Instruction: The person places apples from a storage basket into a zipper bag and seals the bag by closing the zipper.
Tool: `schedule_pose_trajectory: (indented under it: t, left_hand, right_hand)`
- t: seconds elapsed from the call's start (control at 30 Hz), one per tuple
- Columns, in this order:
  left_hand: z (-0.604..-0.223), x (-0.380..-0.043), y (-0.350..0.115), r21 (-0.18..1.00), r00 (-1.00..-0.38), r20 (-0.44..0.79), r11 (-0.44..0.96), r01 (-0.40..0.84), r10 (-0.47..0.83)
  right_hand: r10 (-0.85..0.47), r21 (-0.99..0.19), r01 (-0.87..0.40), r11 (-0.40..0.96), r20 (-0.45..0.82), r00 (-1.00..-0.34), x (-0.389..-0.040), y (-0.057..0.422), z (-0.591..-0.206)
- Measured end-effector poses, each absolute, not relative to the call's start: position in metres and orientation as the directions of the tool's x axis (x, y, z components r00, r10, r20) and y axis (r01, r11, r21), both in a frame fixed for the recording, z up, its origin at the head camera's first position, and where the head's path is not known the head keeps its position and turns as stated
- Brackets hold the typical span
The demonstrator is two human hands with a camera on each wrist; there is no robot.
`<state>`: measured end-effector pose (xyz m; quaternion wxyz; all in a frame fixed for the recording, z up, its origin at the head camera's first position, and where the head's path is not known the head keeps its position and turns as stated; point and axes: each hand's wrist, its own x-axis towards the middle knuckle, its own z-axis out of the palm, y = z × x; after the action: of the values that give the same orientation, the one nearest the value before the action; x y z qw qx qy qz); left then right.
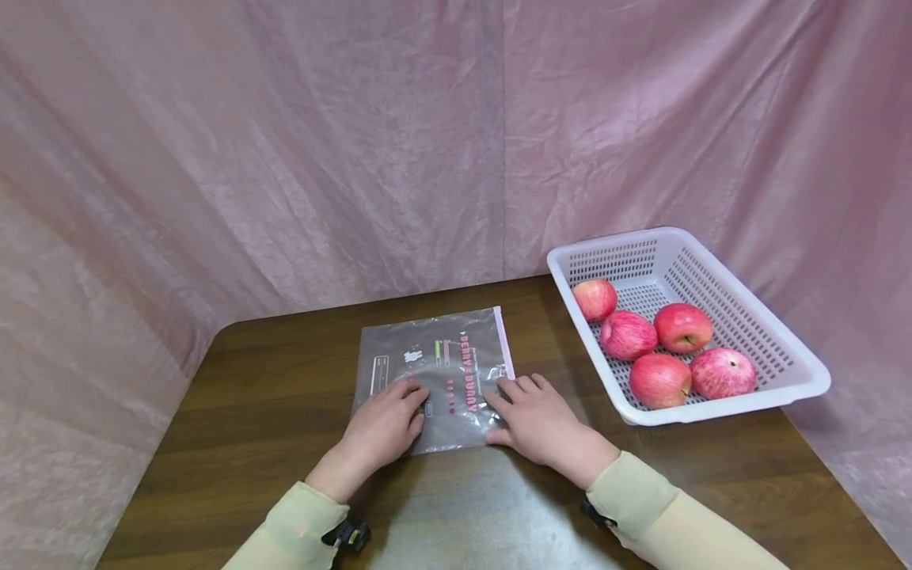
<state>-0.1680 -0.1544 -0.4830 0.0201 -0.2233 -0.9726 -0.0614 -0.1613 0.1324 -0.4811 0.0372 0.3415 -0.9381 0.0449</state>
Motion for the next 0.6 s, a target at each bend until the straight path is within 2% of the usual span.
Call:
schedule_pose_trajectory:
  t: [0.27,0.6]
  left_hand:
    - [-0.4840,-0.1701,-0.1586,0.092,-0.898,0.083,0.894,0.438,0.432]
    - [-0.4826,-0.1717,-0.1628,0.076,-0.892,0.109,0.891,0.447,0.438]
  right_hand:
    - [-0.656,-0.052,-0.671,0.739,0.171,-0.735,-0.1581,0.1321,-0.4900]
    - [-0.652,-0.081,-0.660,0.747,0.107,-0.751,-0.1553,0.1281,-0.4815]
